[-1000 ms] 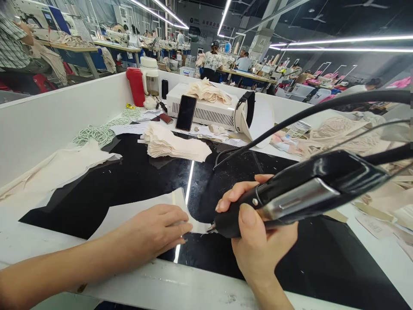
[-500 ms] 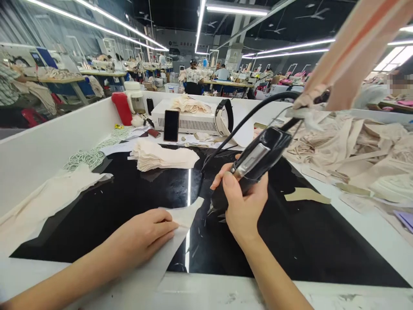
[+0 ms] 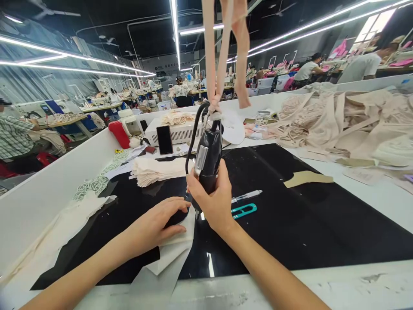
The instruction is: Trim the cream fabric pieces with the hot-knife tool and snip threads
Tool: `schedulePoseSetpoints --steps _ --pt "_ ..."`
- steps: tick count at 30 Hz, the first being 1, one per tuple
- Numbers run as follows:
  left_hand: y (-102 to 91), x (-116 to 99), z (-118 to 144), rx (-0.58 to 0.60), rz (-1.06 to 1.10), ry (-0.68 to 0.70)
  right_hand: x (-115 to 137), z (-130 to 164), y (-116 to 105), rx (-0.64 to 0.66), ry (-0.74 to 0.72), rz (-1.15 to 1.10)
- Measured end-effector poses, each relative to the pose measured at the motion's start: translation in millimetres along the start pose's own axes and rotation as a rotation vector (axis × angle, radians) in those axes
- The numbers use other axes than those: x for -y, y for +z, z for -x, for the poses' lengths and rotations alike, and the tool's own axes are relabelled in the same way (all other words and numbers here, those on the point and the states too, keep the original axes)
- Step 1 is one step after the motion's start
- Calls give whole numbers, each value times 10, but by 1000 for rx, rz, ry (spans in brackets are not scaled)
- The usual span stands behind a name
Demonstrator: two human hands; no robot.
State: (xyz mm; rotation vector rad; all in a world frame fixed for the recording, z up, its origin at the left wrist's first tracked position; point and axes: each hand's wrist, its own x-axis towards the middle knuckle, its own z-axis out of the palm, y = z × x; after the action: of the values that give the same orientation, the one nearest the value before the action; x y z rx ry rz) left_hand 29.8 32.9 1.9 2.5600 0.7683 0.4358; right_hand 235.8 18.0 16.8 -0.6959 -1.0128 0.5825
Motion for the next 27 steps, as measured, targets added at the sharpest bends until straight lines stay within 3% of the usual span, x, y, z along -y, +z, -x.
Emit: schedulePoseSetpoints --steps 6,12,27 --pt "39 87 -91 178 39 -59 -9 19 68 -10 19 30" --pt "-34 19 -60 257 -10 -126 -28 31 115 5 29 47" --pt "-63 -4 -16 276 -90 -135 -40 37 155 16 25 48"
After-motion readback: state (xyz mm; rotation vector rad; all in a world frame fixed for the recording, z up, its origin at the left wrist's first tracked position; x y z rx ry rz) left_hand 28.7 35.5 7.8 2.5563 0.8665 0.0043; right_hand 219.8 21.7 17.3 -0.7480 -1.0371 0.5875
